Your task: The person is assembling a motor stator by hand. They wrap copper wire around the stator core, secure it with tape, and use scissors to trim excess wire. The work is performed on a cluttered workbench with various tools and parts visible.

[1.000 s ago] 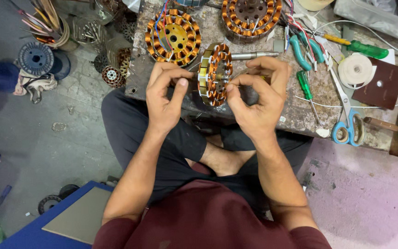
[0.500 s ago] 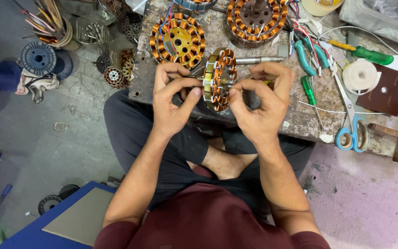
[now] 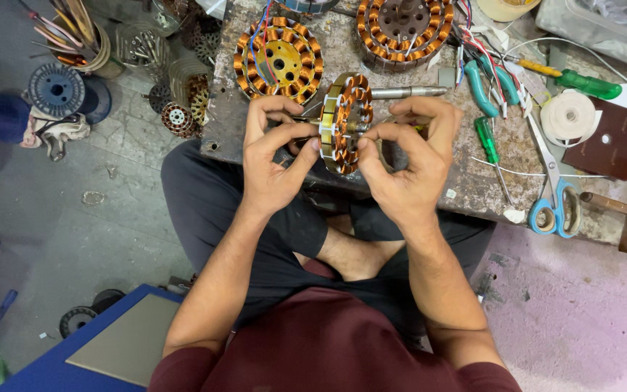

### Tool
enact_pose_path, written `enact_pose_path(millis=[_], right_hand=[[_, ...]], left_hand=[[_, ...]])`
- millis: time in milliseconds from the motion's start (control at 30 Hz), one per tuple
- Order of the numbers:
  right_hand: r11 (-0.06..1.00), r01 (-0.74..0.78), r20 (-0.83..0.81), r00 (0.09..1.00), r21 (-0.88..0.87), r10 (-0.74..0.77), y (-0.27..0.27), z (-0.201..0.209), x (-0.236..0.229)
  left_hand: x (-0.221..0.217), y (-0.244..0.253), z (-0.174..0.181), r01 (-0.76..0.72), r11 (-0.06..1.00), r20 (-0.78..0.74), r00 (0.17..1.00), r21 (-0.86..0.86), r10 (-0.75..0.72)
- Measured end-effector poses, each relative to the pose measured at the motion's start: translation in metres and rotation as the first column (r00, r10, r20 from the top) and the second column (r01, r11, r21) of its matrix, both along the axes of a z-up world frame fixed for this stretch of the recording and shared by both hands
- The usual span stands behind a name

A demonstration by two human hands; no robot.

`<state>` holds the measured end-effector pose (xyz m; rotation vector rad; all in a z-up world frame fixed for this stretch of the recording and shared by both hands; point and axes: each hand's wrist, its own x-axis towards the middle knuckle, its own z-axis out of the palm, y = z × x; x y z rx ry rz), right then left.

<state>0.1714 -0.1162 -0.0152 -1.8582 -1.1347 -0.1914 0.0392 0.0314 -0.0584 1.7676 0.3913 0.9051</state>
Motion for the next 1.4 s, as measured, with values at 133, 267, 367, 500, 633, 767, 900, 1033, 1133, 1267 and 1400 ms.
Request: enact_pose_path(millis=[133, 267, 367, 500, 633, 767, 900, 1033, 1133, 1267, 1400], right_hand=[[1.0, -0.011, -0.038, 0.999, 0.026, 0.012, 0.0, -0.001, -0.001], [0.999, -0.004, -0.085, 0.996, 0.049, 0.008, -0.001, -0.001, -0.001], [1.0, -0.002, -0.053, 0.999, 0.028, 0.003, -0.002, -0.001, 0.0], [1.0, -0.001, -0.04, 0.999, 0.023, 0.002, -0.001, -0.002, 0.001], [0.999, 0.002, -0.074, 0.997, 0.041, 0.001, -0.002, -0.003, 0.0], [1.0, 0.007, -0.038, 0.999, 0.015, -0.007, -0.001, -0.002, 0.0], [1.0, -0.001, -0.012, 1.0, 0.005, 0.001, 0.004, 0.002, -0.001], [0.999, -0.053, 0.001, 0.999, -0.002, 0.053, 0.008, 0.011, -0.003], [0.994, -0.106, -0.03, 0.994, -0.024, 0.105, 0.007, 0.02, -0.002], [0.992, -0.129, -0.189, 0.974, 0.004, 0.127, -0.001, 0.027, -0.001], [0.993, -0.103, -0.192, 0.975, 0.054, 0.111, -0.006, 0.02, -0.001]], left_hand=[[0.001, 0.001, -0.001, 0.008, 0.999, 0.011, 1.0, -0.036, -0.007], [0.001, 0.001, -0.001, 0.01, 0.999, 0.01, 1.0, -0.031, -0.01], [0.001, 0.001, -0.001, 0.011, 1.0, 0.004, 1.0, -0.03, -0.01], [0.001, 0.0, 0.001, 0.011, 0.999, 0.002, 1.0, -0.031, -0.01], [0.001, 0.001, 0.001, 0.012, 0.999, 0.002, 1.0, -0.032, -0.012], [0.001, 0.0, 0.001, 0.011, 1.0, 0.002, 1.0, -0.029, -0.011], [0.001, 0.001, 0.0, 0.013, 0.999, 0.005, 1.0, -0.034, -0.013], [0.002, 0.001, -0.001, 0.006, 1.0, 0.006, 1.0, -0.029, -0.006], [0.003, 0.001, -0.002, 0.001, 0.999, -0.007, 1.0, -0.033, -0.001], [0.003, 0.002, -0.003, 0.0, 0.999, 0.002, 1.0, -0.037, 0.0], [0.003, 0.002, -0.004, 0.008, 0.999, 0.004, 1.0, -0.043, -0.008]])
